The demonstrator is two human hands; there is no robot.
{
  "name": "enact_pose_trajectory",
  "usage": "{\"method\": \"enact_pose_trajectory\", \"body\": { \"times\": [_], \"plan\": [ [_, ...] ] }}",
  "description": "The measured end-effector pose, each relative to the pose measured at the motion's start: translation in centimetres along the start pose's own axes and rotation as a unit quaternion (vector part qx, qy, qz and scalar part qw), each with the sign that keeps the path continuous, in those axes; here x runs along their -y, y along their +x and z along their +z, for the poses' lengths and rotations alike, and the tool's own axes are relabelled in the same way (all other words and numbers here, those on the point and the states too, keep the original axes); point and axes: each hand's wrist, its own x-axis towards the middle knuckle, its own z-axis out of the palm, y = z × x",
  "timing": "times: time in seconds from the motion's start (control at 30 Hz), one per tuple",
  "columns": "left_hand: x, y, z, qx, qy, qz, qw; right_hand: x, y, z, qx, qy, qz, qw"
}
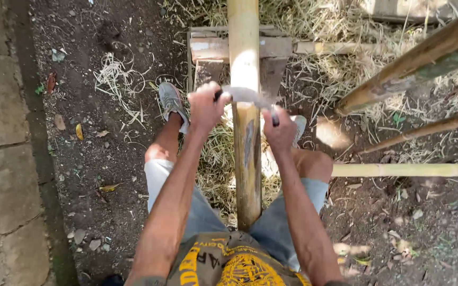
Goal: Whittling and scraping a bamboo pole using a curved blade tool.
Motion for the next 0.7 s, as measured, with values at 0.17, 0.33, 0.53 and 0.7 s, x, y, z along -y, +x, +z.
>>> {"method": "enact_pose_trajectory", "body": {
  "times": [0.17, 0.33, 0.53, 0.7],
  "plan": [
    [-2.2, -5.5, -0.9, 0.066, -0.077, -0.122, 0.987, 4.0, -1.9, -4.7, 0.006, -0.008, -0.068, 0.998],
    [-7.9, -5.2, -5.0, -0.149, 0.103, 0.082, 0.98, 3.1, -0.7, -5.5, -0.014, -0.006, -0.134, 0.991],
    [-6.5, -4.3, -3.6, -0.166, -0.249, -0.225, 0.927, 3.7, 1.3, -5.3, -0.039, 0.04, -0.189, 0.98],
    [-7.2, -1.6, -2.0, -0.094, -0.375, -0.338, 0.858, 2.3, 0.6, -3.7, 0.001, -0.024, -0.313, 0.949]
  ]
}}
